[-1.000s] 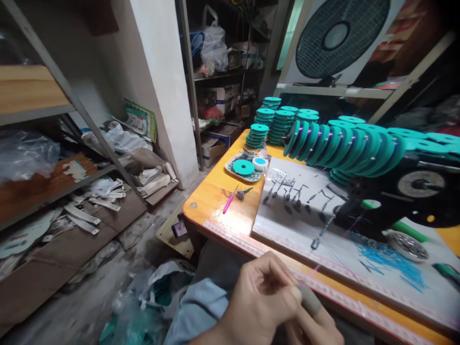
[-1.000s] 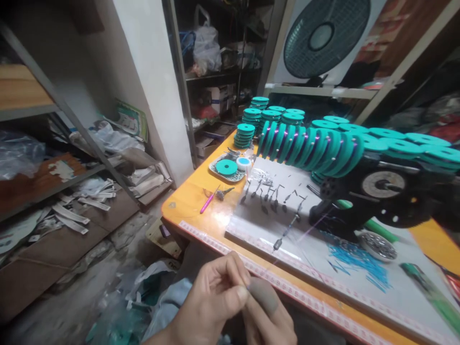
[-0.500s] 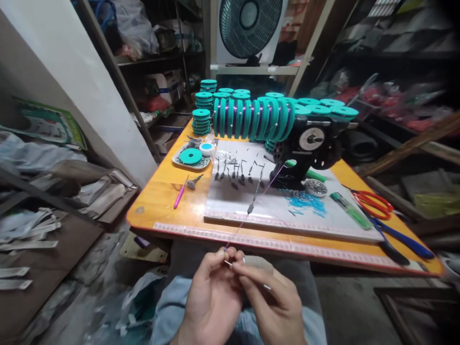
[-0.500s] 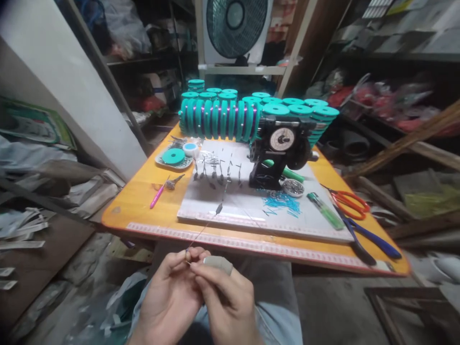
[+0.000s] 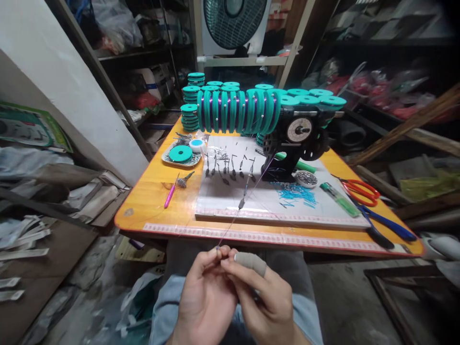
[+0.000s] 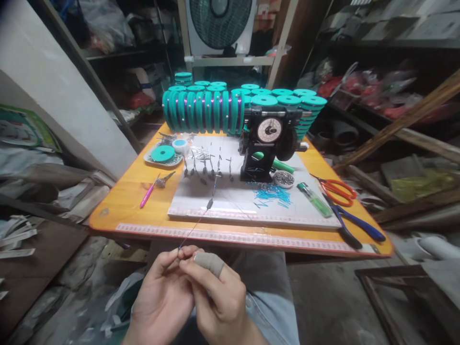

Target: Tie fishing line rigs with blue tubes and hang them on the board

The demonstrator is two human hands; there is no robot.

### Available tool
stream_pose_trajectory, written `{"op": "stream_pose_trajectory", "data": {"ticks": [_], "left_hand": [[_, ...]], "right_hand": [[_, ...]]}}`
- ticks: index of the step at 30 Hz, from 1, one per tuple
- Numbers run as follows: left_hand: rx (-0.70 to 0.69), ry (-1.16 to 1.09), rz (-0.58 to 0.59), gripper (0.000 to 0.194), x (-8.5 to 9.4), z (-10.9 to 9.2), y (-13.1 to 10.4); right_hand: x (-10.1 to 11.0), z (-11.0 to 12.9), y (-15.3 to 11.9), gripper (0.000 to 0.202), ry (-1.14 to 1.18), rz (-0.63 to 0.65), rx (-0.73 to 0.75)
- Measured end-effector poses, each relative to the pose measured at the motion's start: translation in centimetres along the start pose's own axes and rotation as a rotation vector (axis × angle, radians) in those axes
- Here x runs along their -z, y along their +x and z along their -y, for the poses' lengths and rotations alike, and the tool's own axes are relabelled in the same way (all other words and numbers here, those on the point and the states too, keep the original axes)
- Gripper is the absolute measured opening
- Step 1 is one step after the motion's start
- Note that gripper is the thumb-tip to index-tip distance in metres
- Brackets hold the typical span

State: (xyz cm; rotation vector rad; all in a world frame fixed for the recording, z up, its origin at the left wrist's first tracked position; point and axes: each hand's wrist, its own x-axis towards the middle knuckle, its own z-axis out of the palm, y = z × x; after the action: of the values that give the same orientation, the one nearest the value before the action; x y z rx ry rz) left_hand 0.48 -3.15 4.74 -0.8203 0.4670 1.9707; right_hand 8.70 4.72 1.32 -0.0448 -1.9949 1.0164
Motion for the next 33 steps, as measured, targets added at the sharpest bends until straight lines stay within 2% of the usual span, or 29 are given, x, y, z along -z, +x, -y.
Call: {"op": "stream_pose_trajectory", "data": {"ticks": [7,15,26,29,33], "left_hand": [[-0.025,0.016,-0.021,0.027,0.1,0.1,0.0],[0.001,0.011,-0.025,0.033,0.2,0.1,-0.1],[0.056,-0.006,0.038,0.025,0.3,0.2,-0.2],[0.071,-0.001,0.027,0.025,0.2,0.2,-0.3],[0.04,0.0,-0.005,0.028,0.2,0.1,-0.3]], "right_hand": [[0.0,-0.2,-0.5,0.049,0.018,0.019,0.031],[0.1,-0.8,-1.2,0.039,-0.099,0.05,0.145],[-0.1,-1.0,-1.2,0.044,-0.038,0.062,0.192],[0.0,-1.1,-1.2,0.046,-0.015,0.063,0.193],[0.3,-0.8,-0.8,0.038,0.003,0.092,0.194]]}}
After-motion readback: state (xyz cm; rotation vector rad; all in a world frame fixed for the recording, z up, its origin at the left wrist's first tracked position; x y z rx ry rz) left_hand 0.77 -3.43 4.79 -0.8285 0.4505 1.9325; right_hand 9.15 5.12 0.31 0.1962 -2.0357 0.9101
